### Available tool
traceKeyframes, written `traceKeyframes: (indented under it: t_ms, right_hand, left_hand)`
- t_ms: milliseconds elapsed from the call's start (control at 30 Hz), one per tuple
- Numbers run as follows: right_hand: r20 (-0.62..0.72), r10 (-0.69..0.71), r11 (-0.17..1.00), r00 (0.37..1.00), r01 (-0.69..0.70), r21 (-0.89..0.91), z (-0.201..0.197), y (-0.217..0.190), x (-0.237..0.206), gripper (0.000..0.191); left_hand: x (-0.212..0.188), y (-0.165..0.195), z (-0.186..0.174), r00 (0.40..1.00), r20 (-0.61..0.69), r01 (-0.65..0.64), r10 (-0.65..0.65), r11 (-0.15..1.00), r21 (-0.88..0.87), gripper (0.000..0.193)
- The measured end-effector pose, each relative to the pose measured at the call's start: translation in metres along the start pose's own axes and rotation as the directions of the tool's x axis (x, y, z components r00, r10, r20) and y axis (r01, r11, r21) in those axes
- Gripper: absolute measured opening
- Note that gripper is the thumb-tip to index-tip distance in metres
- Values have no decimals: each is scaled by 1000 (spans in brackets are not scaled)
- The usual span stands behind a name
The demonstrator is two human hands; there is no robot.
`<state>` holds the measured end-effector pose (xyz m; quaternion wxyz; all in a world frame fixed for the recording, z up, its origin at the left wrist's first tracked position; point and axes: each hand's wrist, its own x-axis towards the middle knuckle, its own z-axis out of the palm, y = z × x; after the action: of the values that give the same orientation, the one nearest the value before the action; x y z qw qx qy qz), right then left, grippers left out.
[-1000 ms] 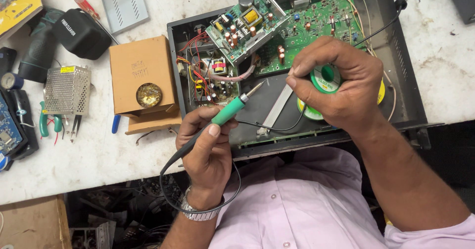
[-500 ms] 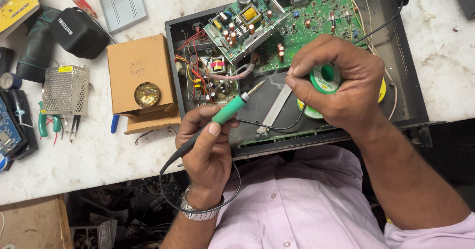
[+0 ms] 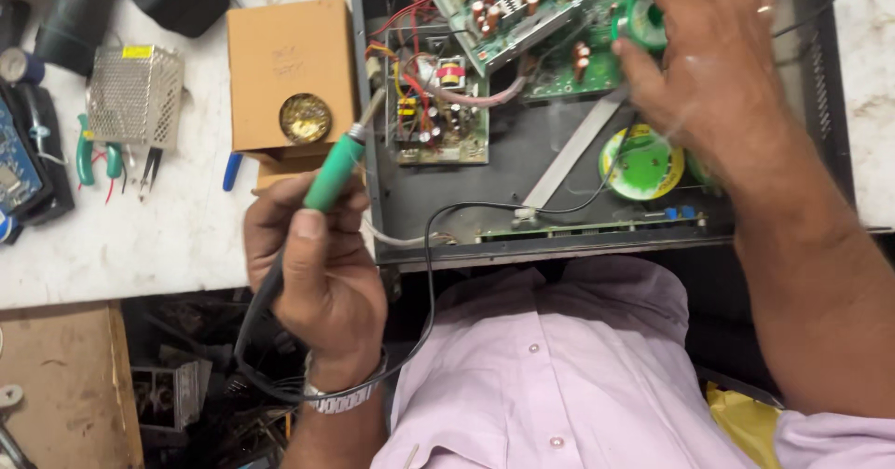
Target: The person solders wires to a circuit board using a soldering iron and solder wire. They repeatedly heat the joint and apply solder, then inspect the connection. The work is performed on a cluttered workbench with various tools and components visible.
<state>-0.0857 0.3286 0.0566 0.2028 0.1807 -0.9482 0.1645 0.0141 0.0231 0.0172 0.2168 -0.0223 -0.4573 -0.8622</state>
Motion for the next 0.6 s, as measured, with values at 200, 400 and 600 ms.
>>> traceKeyframes:
  t_ms: [200,400,600]
  right_hand:
    - [-44,-243,956,969,247,157,-8,-44,21,28]
    - [75,-495,768,866,396,503,19,-76,47,20]
    - [220,-451,827,865,312,468,36,-86,62,19]
  left_hand:
    - [-5,14,-19,995,-35,-84,92,980,178,26]
    - [-21,18,-39,995,-44,-74,84,976,203,32]
    - [-16,29,-55,969,3,-226,246,889,398,28]
